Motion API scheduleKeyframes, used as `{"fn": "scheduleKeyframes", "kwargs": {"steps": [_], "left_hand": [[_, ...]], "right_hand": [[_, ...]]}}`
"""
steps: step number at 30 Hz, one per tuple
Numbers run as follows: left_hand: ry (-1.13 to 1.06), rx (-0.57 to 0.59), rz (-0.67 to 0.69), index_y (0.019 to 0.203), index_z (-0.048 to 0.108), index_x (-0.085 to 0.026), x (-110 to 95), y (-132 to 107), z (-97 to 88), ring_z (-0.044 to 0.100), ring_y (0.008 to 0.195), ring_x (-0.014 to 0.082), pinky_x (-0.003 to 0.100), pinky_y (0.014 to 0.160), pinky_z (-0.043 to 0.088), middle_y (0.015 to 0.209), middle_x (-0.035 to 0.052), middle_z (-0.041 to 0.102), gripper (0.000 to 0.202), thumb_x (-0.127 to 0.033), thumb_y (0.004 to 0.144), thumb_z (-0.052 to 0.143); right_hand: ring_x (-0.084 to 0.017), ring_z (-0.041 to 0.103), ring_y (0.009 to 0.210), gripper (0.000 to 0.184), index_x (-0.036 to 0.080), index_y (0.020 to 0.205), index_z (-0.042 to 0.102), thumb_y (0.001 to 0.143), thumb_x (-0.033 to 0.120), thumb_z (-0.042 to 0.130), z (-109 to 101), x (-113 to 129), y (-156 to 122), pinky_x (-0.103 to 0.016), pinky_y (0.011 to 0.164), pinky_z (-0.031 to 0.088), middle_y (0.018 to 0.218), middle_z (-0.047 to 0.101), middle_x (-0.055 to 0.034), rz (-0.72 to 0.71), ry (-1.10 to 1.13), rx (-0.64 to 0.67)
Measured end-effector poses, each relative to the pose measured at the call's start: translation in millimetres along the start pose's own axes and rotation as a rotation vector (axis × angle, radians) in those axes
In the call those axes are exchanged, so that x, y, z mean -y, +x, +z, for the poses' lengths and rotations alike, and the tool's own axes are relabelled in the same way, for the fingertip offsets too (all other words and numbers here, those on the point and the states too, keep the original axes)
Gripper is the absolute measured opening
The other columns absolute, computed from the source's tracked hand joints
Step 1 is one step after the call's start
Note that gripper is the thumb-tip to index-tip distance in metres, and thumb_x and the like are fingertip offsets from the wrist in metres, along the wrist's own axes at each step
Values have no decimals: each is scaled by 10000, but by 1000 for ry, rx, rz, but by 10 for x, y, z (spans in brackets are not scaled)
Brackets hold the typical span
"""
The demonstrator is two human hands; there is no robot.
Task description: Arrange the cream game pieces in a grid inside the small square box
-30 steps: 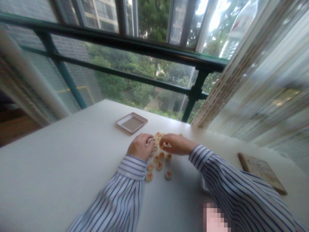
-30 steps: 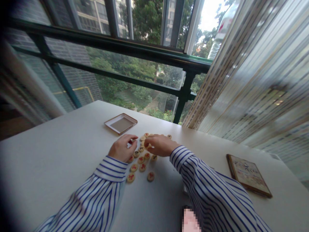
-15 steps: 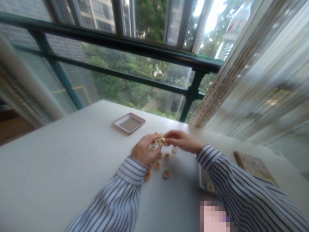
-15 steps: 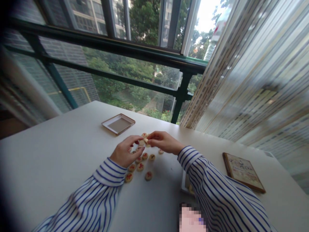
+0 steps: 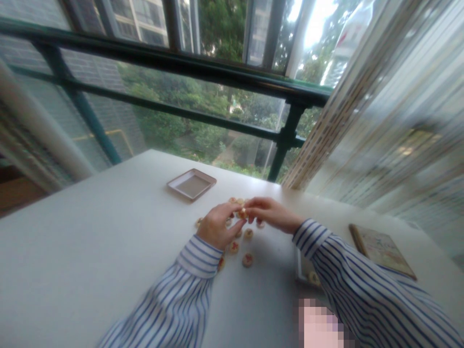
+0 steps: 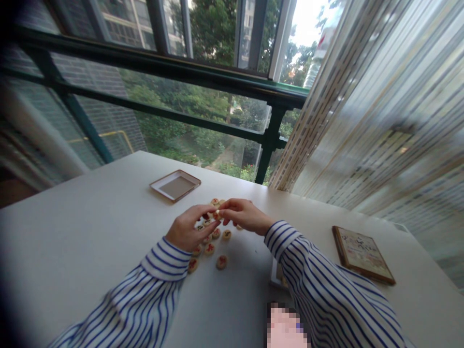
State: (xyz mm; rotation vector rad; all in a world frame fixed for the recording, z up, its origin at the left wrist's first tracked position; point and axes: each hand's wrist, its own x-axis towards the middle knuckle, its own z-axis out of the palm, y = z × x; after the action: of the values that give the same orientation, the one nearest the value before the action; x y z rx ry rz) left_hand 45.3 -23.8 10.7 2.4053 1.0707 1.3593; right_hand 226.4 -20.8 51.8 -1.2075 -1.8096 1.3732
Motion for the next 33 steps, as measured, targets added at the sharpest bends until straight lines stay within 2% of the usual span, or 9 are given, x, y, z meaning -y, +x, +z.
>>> {"fn": "scheduleKeyframes", "kwargs": {"steps": [4,7,10,15,22,28,33], "left_hand": [[11,14,19,942,605,-165,25,7,6,598,769,167,316,747,492,895,71,664,238,-282,738,572],[44,50,2,933,617,-159,110,17,-52,598,725,157,300,718,496,871,72,664,239,-287,739,562],[110,67,-61,927,623,-145,254,13,-165,589,648,147,287,654,498,853,72,660,263,-303,724,564],[207,66,-193,942,624,-166,484,-48,-326,592,659,147,260,622,478,893,65,662,297,-358,745,513],[302,269,-294,898,641,-185,548,-76,-363,594,648,144,244,637,458,830,40,675,306,-388,717,501],[345,442,-369,840,661,-183,517,-127,-505,596,705,170,251,639,450,806,51,669,318,-411,681,507],[412,525,-386,803,680,-199,495,-159,-545,582,734,183,261,668,437,782,58,637,292,-405,675,518]], "right_hand": [[-96,554,641,278,143,947,610,778,360,565,-1,-7,-2,-180,500,410,734,628,-36,14,-15,12],[-97,566,661,255,148,942,600,781,343,563,-10,-15,0,-177,492,415,828,650,-55,11,-10,-2],[-94,576,669,222,149,932,588,791,317,551,-20,-7,-14,-178,493,422,902,654,-67,7,-21,-12],[-93,580,675,194,141,920,588,803,285,531,-30,9,-37,-176,506,431,891,651,-67,19,-58,-25],[-88,571,646,183,156,913,593,794,283,537,-5,-6,-24,-166,494,425,796,640,-36,53,-94,-23],[-84,557,616,185,150,908,597,791,281,539,-8,-6,-30,-172,504,422,743,622,-29,63,-127,-14],[-88,555,613,201,139,905,599,784,288,540,-24,-43,-20,-180,514,422,725,613,-28,57,-150,-16]]}}
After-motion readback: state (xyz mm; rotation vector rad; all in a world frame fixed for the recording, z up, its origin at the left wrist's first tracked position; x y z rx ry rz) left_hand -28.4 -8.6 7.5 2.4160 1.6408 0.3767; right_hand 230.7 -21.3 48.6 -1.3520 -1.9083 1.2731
